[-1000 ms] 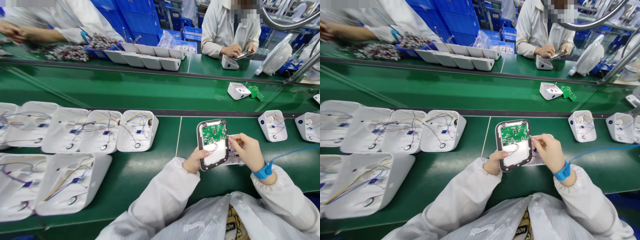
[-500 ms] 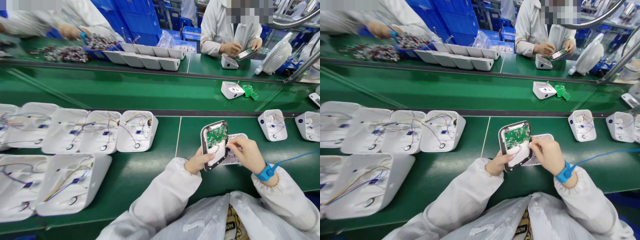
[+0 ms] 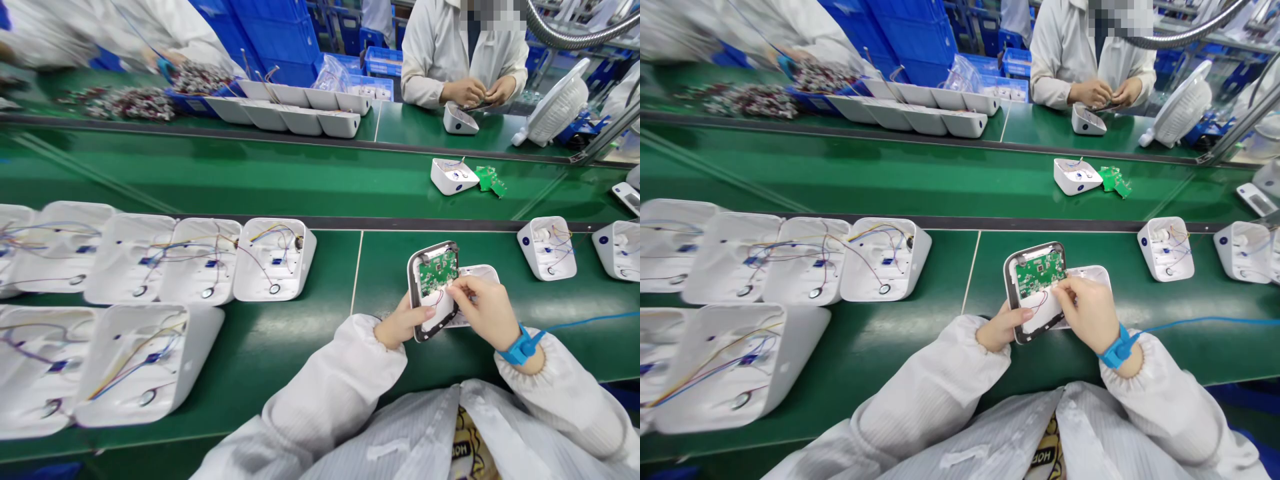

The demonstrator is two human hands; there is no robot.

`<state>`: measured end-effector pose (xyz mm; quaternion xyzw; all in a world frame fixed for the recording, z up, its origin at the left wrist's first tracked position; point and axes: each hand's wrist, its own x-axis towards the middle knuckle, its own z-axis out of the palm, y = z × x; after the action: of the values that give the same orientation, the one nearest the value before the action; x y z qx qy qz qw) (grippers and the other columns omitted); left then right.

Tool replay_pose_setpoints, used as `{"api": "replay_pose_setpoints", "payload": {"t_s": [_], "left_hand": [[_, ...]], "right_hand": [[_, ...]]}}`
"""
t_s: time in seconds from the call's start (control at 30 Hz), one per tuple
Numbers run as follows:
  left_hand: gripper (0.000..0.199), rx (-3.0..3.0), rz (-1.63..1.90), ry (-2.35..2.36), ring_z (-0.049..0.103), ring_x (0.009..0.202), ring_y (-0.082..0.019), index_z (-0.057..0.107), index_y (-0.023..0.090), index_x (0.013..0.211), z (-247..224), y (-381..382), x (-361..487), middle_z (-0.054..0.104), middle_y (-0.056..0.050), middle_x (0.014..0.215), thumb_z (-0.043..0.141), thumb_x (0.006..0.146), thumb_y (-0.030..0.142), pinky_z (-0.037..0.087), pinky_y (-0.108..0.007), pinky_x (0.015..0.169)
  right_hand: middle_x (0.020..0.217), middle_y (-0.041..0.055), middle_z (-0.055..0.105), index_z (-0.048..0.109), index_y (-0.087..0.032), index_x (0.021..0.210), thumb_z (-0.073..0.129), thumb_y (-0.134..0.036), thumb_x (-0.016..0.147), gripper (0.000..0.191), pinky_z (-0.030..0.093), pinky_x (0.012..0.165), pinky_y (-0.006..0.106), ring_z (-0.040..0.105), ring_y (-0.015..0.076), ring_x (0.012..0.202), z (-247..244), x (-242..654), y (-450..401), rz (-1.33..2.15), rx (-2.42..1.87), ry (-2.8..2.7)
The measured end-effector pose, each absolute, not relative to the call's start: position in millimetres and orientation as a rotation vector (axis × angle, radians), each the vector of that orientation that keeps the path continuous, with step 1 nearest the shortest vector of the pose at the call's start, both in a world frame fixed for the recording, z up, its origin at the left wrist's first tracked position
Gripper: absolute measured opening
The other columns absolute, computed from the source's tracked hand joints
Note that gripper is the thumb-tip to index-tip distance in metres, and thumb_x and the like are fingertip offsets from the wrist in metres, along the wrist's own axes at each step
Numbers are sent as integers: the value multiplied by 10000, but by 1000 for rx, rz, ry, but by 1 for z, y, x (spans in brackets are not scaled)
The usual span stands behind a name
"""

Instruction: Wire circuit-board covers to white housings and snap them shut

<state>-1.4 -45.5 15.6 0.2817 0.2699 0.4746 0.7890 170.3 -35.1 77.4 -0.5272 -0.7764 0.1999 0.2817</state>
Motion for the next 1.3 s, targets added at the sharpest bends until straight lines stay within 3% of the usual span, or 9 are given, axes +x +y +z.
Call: {"api": "replay_pose_setpoints", "payload": {"t_s": [0.37,0.57,0.8,1.03,1.1,1.2,1.27,1.3], "left_hand": [[461,552,983,579,618,681,-171,732,131,937,10,-44,-1,728,-46,787,863,548,341,453,-273,655],[469,570,979,576,650,755,-204,724,131,997,11,-45,-3,742,-62,857,847,586,320,479,-303,721],[474,599,978,577,670,865,-255,716,129,1045,11,-44,-2,749,-86,947,828,620,306,483,-351,830],[490,571,949,591,667,766,-216,722,118,1022,6,-43,-3,752,-73,876,830,603,347,484,-298,720],[503,559,946,582,676,792,-223,720,125,1041,7,-43,-4,756,-77,906,828,598,335,493,-305,746],[563,554,926,538,683,897,-251,706,143,1109,9,-43,-5,753,-84,1003,832,587,311,500,-341,845],[596,563,907,502,680,961,-273,698,151,1140,11,-43,-5,746,-89,1052,834,583,312,491,-371,905],[594,570,904,491,678,981,-278,698,154,1143,11,-43,-5,744,-88,1065,833,587,313,486,-377,922]], "right_hand": [[736,18,721,668,-217,810,569,-334,918,187,490,620,301,673,189,655,78,172,-32,636,-1505,-2034],[709,12,704,654,-213,783,551,-355,934,231,481,598,284,648,170,618,79,173,-31,710,-1466,-2040],[745,22,722,675,-211,798,535,-301,943,220,430,618,297,662,189,669,76,173,-34,335,-1490,-2192],[721,16,703,643,-211,773,601,-343,939,216,453,635,296,656,178,669,73,175,-29,231,-1448,-2146],[857,64,724,644,-205,849,669,-421,890,222,506,733,337,680,222,811,75,179,-22,167,-1379,-2085],[1341,176,586,567,-171,1240,714,-517,830,556,473,1015,470,543,323,1264,80,189,-6,151,-1128,-2118],[1485,176,459,415,-174,1429,664,-490,880,681,402,1116,499,418,312,1396,84,194,3,229,-947,-2260],[1487,167,463,369,-183,1467,634,-460,909,676,394,1129,495,422,297,1398,85,195,6,260,-885,-2324]]}}
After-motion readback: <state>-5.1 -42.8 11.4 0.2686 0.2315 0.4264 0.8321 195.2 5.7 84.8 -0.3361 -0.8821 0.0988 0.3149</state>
